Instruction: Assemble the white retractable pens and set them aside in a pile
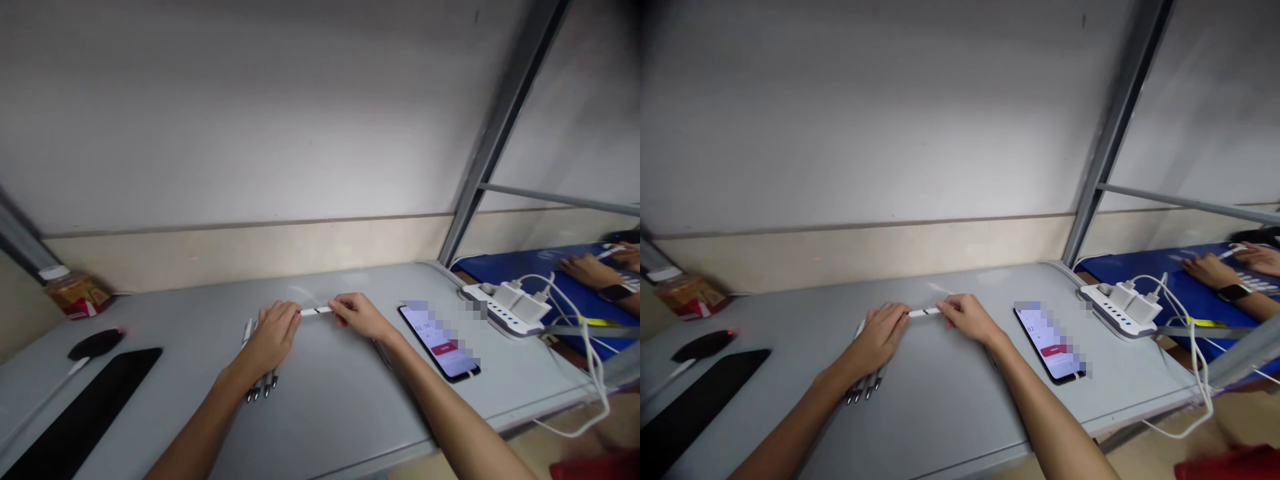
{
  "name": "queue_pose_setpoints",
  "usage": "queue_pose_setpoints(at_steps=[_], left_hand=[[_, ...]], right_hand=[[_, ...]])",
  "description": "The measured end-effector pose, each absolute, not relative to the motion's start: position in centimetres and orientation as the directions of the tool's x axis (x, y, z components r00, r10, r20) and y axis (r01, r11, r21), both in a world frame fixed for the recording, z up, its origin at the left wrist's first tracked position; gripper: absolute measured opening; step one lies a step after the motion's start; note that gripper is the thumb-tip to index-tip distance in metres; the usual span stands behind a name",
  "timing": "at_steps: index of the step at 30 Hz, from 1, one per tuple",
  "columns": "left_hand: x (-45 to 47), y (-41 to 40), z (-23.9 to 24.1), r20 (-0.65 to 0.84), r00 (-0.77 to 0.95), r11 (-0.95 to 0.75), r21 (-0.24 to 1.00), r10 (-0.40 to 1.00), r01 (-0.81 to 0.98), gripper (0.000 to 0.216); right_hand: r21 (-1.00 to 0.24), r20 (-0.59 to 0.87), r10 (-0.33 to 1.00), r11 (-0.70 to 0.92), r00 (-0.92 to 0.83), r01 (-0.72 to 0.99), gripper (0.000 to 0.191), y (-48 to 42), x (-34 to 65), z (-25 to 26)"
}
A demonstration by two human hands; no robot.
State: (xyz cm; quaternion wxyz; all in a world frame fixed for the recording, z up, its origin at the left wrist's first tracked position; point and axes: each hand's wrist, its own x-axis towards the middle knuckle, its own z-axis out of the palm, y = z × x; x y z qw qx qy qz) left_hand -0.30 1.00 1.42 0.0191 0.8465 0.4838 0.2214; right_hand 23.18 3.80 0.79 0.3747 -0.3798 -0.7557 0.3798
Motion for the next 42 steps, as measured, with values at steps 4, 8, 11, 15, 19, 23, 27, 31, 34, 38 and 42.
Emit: queue_pose_setpoints(at_steps=[4,8,11,15,19,23,27,31,34,38,42], left_hand=[[-0.3,1.0,1.4,0.345,0.431,-0.526,0.259,0.834,0.81,0.028],[-0.3,1.0,1.3,0.337,0.444,-0.538,0.278,0.83,0.796,0.028],[-0.3,0.9,1.4,0.343,0.444,-0.542,0.282,0.827,0.792,0.028],[-0.2,0.8,1.4,0.345,0.452,-0.549,0.273,0.823,0.79,0.03],[-0.3,0.9,1.3,0.345,0.458,-0.554,0.275,0.819,0.785,0.03],[-0.3,1.0,1.3,0.344,0.448,-0.549,0.3,0.825,0.78,0.029],[-0.3,1.1,1.4,0.36,0.451,-0.561,0.309,0.816,0.768,0.029],[-0.5,1.3,1.2,0.342,0.453,-0.553,0.306,0.823,0.775,0.03],[-0.6,1.4,1.1,0.327,0.469,-0.561,0.304,0.821,0.77,0.029],[-0.4,1.4,1.3,0.375,0.487,-0.584,0.208,0.789,0.785,0.027],[-0.2,0.7,2.4,0.41,0.564,-0.612,-0.018,0.717,0.791,0.025]], right_hand=[[-0.843,0.38,0.842,0.486,-0.382,0.232,0.039,3.6,23.2,1.1],[-0.845,0.307,0.855,0.447,-0.418,0.294,0.034,3.6,23.2,1.2],[-0.865,0.322,0.857,0.439,-0.401,0.244,0.031,3.6,23.2,1.1],[-0.87,0.277,0.853,0.418,-0.442,0.262,0.026,3.6,23.4,1.0],[-0.849,0.293,0.863,0.433,-0.412,0.302,0.03,3.6,23.3,1.0],[-0.823,0.342,0.842,0.483,-0.418,0.298,0.024,3.6,23.3,1.1],[-0.811,0.313,0.854,0.468,-0.415,0.352,0.029,3.5,23.3,1.2],[-0.766,0.414,0.789,0.571,-0.454,0.295,0.035,3.1,23.2,1.8],[-0.756,0.374,0.793,0.561,-0.481,0.337,0.02,2.7,23.0,2.0],[-0.839,0.268,0.843,0.442,-0.467,0.316,0.035,2.7,22.7,1.8],[-0.995,0.002,0.787,0.061,-0.616,0.074,0.035,2.9,22.9,1.4]])
